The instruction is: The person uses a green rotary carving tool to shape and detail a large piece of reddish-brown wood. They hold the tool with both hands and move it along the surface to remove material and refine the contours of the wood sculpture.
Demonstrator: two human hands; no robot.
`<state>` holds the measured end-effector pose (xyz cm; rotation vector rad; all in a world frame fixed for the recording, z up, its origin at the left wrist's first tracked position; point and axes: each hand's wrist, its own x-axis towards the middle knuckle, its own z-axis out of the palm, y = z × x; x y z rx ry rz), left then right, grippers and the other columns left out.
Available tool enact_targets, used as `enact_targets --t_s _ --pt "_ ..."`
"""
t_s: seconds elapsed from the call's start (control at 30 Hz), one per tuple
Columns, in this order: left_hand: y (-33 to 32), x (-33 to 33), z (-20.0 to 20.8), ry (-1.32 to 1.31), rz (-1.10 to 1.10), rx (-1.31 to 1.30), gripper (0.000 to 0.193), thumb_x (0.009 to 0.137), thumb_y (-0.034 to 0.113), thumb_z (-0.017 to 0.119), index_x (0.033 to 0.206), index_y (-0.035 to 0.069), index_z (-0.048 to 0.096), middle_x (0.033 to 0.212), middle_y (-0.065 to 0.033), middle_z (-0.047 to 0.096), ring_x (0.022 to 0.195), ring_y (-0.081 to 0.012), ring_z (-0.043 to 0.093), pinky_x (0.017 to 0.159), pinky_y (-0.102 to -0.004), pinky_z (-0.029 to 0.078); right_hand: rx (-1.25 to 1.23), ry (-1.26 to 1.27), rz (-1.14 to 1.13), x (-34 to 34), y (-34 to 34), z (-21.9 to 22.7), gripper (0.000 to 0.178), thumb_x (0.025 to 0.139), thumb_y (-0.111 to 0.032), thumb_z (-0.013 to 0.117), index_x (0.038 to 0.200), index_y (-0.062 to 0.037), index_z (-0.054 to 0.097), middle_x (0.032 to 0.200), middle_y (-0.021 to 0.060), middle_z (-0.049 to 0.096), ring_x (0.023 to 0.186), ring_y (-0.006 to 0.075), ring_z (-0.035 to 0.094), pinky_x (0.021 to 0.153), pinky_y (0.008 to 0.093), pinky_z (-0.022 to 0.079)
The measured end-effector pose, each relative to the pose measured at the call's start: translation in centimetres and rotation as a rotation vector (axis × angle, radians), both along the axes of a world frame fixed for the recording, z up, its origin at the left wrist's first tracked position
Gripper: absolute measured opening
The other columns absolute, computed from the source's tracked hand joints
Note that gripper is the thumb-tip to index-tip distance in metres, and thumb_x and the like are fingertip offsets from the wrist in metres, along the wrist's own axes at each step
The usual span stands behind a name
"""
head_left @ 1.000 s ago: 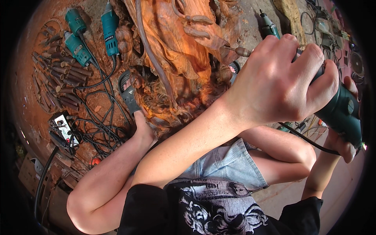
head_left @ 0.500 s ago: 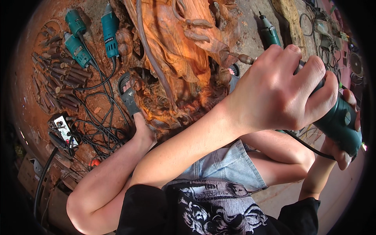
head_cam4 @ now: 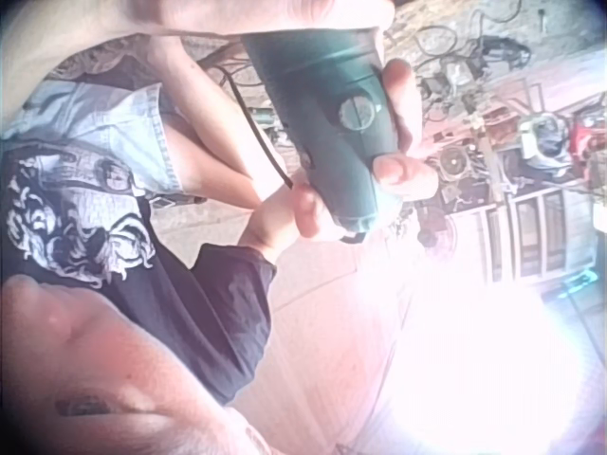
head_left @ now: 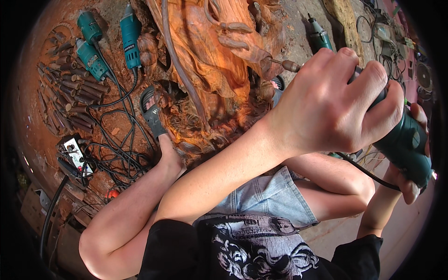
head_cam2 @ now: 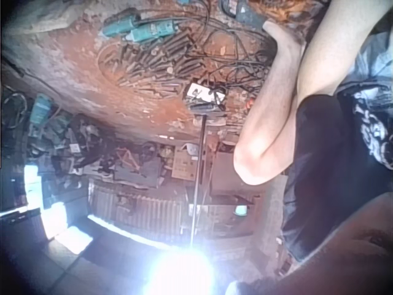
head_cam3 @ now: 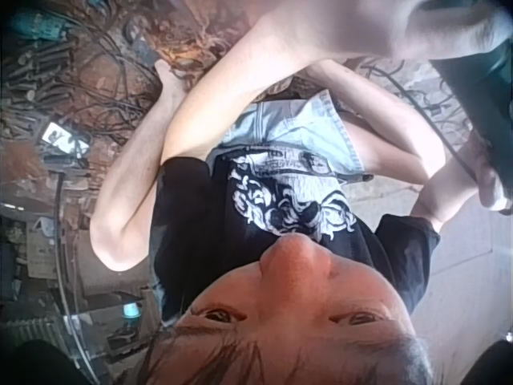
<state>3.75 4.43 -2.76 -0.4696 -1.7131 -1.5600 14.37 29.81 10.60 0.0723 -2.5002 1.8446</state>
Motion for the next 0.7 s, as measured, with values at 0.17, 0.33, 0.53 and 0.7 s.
enact_targets --t_s 0.17,0.33,0.53,0.7 --pt "0.3 -0.2 -0.3 0.021 0.026 -0.033 0.014 0.084 0.019 0.076 0.092 0.011 0.069 0.084 -0.0044 0.053 0.064 -0.0207 0.052 0.054 -0.0364 0.044 0.001 0.036 0.026 0.0 0.2 -0.4 0.108 0.066 -0.072 0.084 0.156 -0.0182 0.059 0.164 0.0343 0.04 0.149 0.0486 0.047 0.122 0.0571 0.043" --pt "0.1 -0.1 -0.2 0.028 0.017 -0.095 0.015 0.083 0.019 0.075 0.094 0.01 0.068 0.085 -0.0055 0.053 0.065 -0.0204 0.054 0.054 -0.0352 0.045 -0.208 -0.049 0.154 -2.4 -3.3 -0.6 0.093 0.058 -0.054 0.099 0.137 -0.0217 0.06 0.162 0.0321 0.043 0.149 0.0458 0.048 0.122 0.0542 0.045" --pt "-0.3 0.2 -0.8 0.062 -0.012 -0.189 0.019 0.083 0.02 0.072 0.098 0.009 0.067 0.087 -0.0059 0.056 0.068 -0.0206 0.056 0.054 -0.0334 0.047 -0.372 -0.105 0.124 -1.5 -3.2 -2.6 0.091 0.051 -0.036 0.107 0.122 -0.0233 0.052 0.162 0.0279 0.045 0.148 0.0428 0.048 0.122 0.0527 0.047" --pt "-0.5 0.2 -0.8 0.091 -0.035 -0.226 0.02 0.082 0.02 0.071 0.099 0.009 0.067 0.088 -0.0058 0.057 0.068 -0.0207 0.056 0.055 -0.033 0.047 -0.417 -0.08 0.148 -1.1 -3.4 -3.4 0.085 0.056 -0.03 0.102 0.123 -0.0227 0.051 0.162 0.0271 0.045 0.148 0.0424 0.049 0.123 0.0542 0.046"
